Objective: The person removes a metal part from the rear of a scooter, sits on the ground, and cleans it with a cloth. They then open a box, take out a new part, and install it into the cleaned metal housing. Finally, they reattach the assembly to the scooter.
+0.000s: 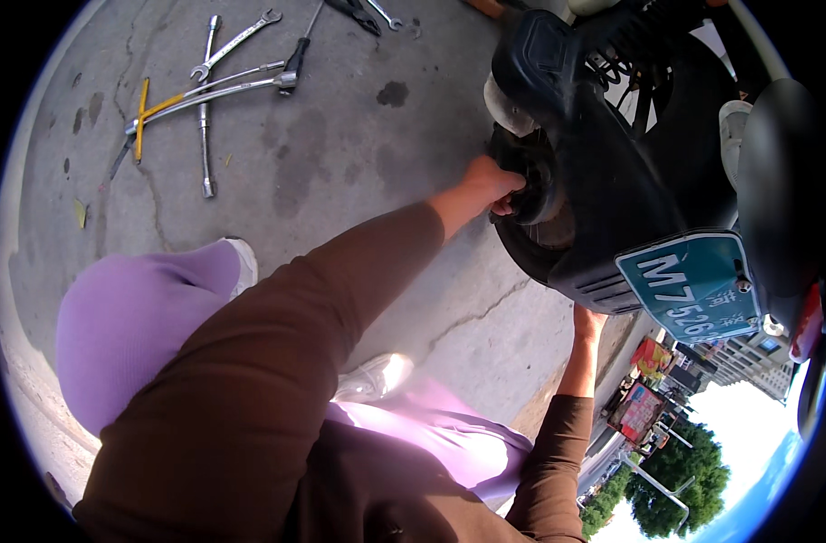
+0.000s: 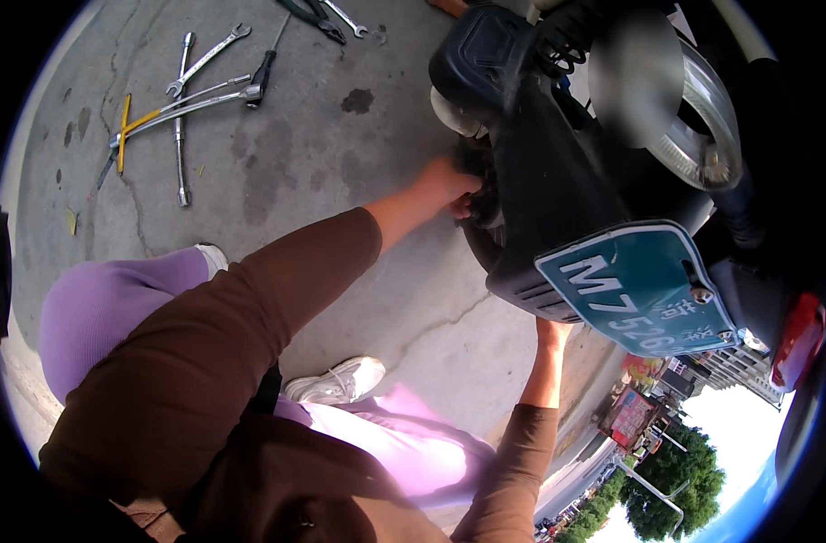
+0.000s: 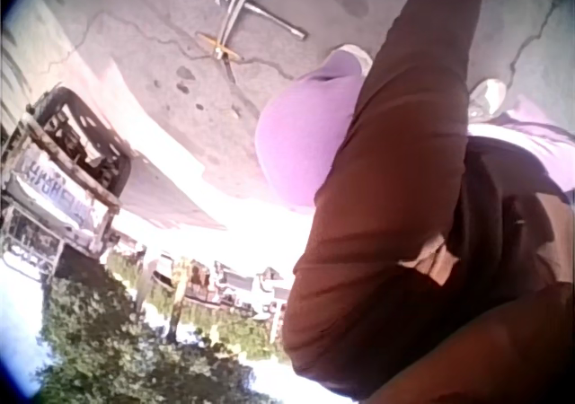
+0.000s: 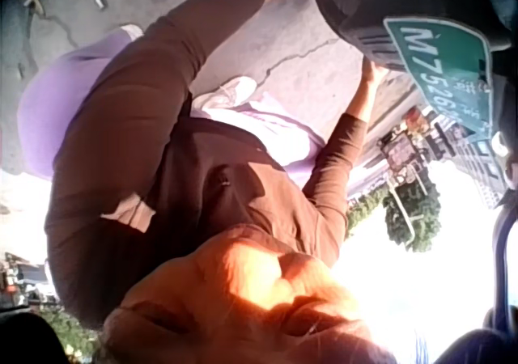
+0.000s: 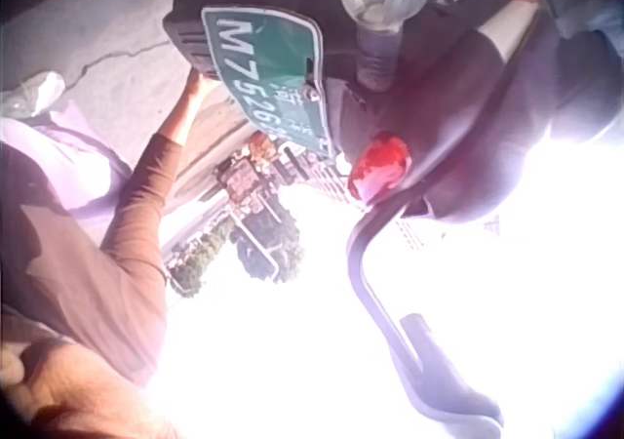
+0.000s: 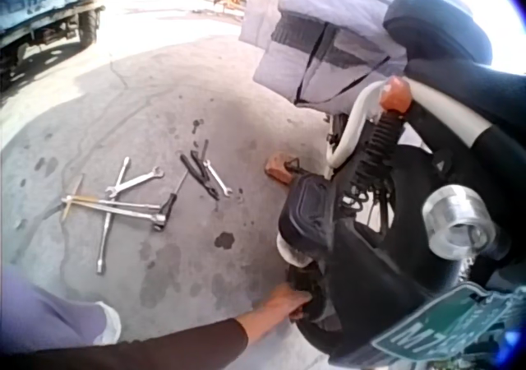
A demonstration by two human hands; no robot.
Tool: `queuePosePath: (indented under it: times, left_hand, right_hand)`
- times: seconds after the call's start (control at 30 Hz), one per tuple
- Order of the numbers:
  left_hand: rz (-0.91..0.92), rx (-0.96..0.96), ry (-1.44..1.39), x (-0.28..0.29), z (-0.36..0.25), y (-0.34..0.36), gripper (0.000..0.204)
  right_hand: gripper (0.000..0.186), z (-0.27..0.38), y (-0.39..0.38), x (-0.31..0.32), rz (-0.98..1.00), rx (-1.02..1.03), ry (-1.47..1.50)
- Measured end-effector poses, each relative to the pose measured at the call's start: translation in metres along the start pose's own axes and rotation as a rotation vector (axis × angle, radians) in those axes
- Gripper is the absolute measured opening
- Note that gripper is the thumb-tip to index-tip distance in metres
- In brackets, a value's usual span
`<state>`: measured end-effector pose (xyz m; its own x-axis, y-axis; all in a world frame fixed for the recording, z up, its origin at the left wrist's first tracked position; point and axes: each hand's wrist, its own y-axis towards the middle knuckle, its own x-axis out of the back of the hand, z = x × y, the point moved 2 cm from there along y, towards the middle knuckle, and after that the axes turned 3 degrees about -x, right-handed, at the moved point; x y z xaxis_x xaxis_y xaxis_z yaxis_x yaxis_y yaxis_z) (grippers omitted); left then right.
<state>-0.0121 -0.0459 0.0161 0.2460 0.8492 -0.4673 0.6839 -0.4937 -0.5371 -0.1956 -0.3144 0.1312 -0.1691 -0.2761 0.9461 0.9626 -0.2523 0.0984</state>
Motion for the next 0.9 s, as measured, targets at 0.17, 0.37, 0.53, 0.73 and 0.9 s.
queuePosePath:
  times: [0.17, 0.37, 0.53, 0.73, 0.9]
  left_hand:
    - [-0.006, -0.107, 0.249, -0.001, -0.006, -0.005, 0.034]
    - [-0.018, -0.446, 0.634, 0.005, -0.001, 0.003, 0.033]
    - [-0.052, -0.588, 0.728, 0.008, 0.005, 0.012, 0.032]
    - [-0.049, -0.230, 0.325, 0.065, 0.032, -0.005, 0.025]
    - [-0.609, -0.287, 1.021, 0.178, 0.037, 0.003, 0.033]
  right_hand:
    - [0.046, -0.010, -0.004, 0.001, 0.011, 0.011, -0.018]
    - [0.042, -0.021, 0.001, 0.002, -0.022, 0.081, -0.169]
    - [0.042, -0.011, 0.004, -0.002, -0.017, 0.099, -0.055]
    - [0.041, -0.015, 0.002, 0.005, 0.014, 0.015, -0.068]
    - [0.040, 0.001, 0.005, 0.001, -0.027, 0.086, 0.036]
